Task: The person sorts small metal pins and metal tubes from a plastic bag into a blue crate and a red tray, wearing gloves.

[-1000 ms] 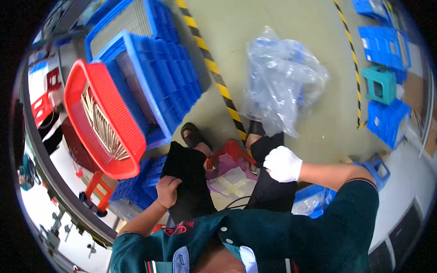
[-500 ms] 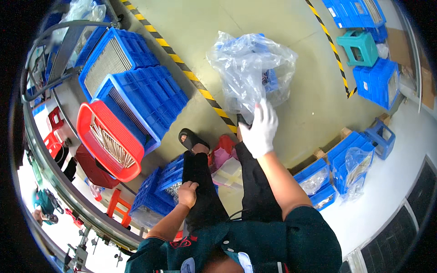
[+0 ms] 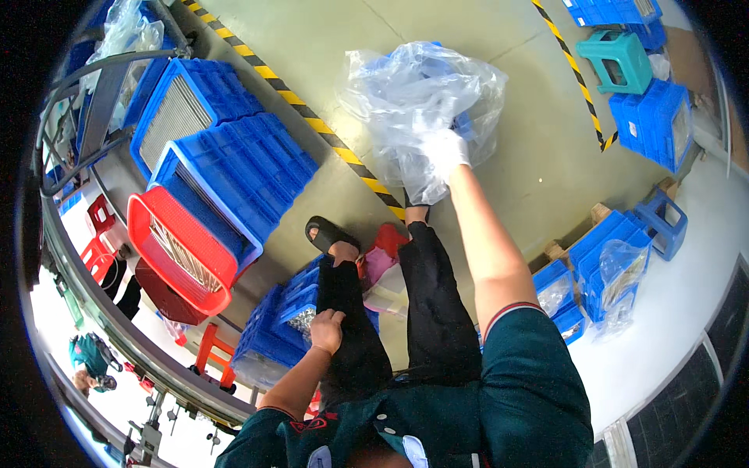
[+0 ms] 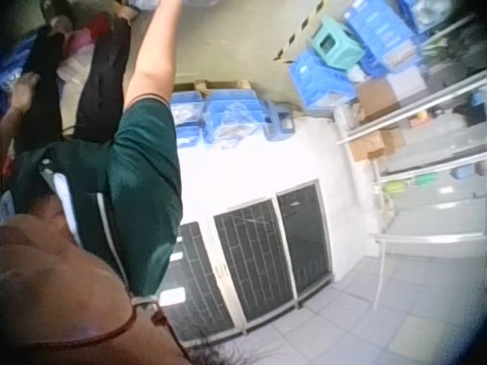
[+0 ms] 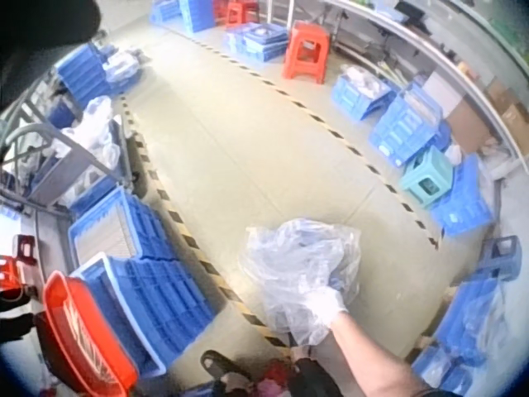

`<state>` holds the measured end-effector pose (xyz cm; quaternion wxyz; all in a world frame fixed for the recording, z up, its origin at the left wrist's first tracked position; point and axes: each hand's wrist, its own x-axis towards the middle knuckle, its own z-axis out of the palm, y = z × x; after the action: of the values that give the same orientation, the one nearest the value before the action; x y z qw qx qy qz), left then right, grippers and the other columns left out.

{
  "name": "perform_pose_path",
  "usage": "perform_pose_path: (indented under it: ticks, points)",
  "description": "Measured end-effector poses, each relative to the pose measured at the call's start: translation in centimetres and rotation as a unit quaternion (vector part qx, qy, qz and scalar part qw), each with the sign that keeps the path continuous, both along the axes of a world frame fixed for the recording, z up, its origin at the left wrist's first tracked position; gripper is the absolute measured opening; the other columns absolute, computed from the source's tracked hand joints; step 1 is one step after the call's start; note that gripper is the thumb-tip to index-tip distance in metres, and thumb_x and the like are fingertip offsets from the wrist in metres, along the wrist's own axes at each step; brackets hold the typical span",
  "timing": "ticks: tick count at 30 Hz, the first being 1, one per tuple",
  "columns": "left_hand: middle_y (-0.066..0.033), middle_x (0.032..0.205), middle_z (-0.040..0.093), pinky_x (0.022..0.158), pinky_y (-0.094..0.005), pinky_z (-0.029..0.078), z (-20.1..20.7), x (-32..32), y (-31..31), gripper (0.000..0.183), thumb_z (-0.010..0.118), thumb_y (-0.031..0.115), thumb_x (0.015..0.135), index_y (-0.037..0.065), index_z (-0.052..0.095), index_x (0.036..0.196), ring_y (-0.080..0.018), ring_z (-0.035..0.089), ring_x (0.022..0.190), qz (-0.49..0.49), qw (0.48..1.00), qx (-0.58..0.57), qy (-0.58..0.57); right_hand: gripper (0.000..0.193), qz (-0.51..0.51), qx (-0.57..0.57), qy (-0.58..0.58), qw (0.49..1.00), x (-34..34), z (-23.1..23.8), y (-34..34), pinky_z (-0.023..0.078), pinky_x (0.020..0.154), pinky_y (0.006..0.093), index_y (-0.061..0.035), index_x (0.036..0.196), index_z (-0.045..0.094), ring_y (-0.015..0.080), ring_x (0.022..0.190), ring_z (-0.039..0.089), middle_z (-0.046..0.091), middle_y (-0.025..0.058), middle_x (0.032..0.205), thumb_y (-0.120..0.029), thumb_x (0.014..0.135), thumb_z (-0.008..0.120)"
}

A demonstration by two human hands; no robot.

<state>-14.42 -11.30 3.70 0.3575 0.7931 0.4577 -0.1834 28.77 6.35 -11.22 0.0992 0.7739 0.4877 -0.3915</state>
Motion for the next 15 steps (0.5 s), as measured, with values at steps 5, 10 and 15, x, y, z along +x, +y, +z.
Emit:
perform_pose_path:
  ticks: [5,10,15]
  points:
    - [-0.0095,0.076,0.054,0.065,-0.0393,0.044,-0.1,1.1,-0.3,0.015,0.050,0.006,0.068,0.011,0.059,0.080,-0.0291,0.054,0.075,0.028,1.000,-0.010,-0.007,0.030,0.054,0.085,-0.091,0.991,5.6,6.8,-0.3,0.047,0.074,0.0329,-0.0067,0.095,0.062,0.0271,0.083,0.060,0.062,0.0152,0.093,-0.030,0.084,0.046]
    - [-0.0087,0.077,0.054,0.067,-0.0390,0.044,-0.2,1.5,-0.4,0.015,0.049,0.008,0.070,0.011,0.059,0.081,-0.0287,0.054,0.076,0.033,0.999,-0.025,0.007,0.028,-0.135,0.169,0.102,0.971,8.6,8.2,-1.3,0.048,0.067,0.0337,-0.0025,0.092,0.060,0.0249,0.078,0.060,0.062,0.0137,0.088,-0.027,0.081,0.052]
    - [-0.0067,0.075,0.054,0.066,-0.0372,0.044,-0.4,1.4,-1.0,0.012,0.049,0.011,0.071,0.012,0.058,0.078,-0.0259,0.054,0.075,0.041,0.999,-0.001,0.012,0.021,-0.242,0.215,0.192,0.926,5.5,11.5,-2.9,0.047,0.060,0.0263,0.0006,0.090,0.057,0.0141,0.069,0.056,0.060,0.0074,0.078,-0.015,0.076,0.060]
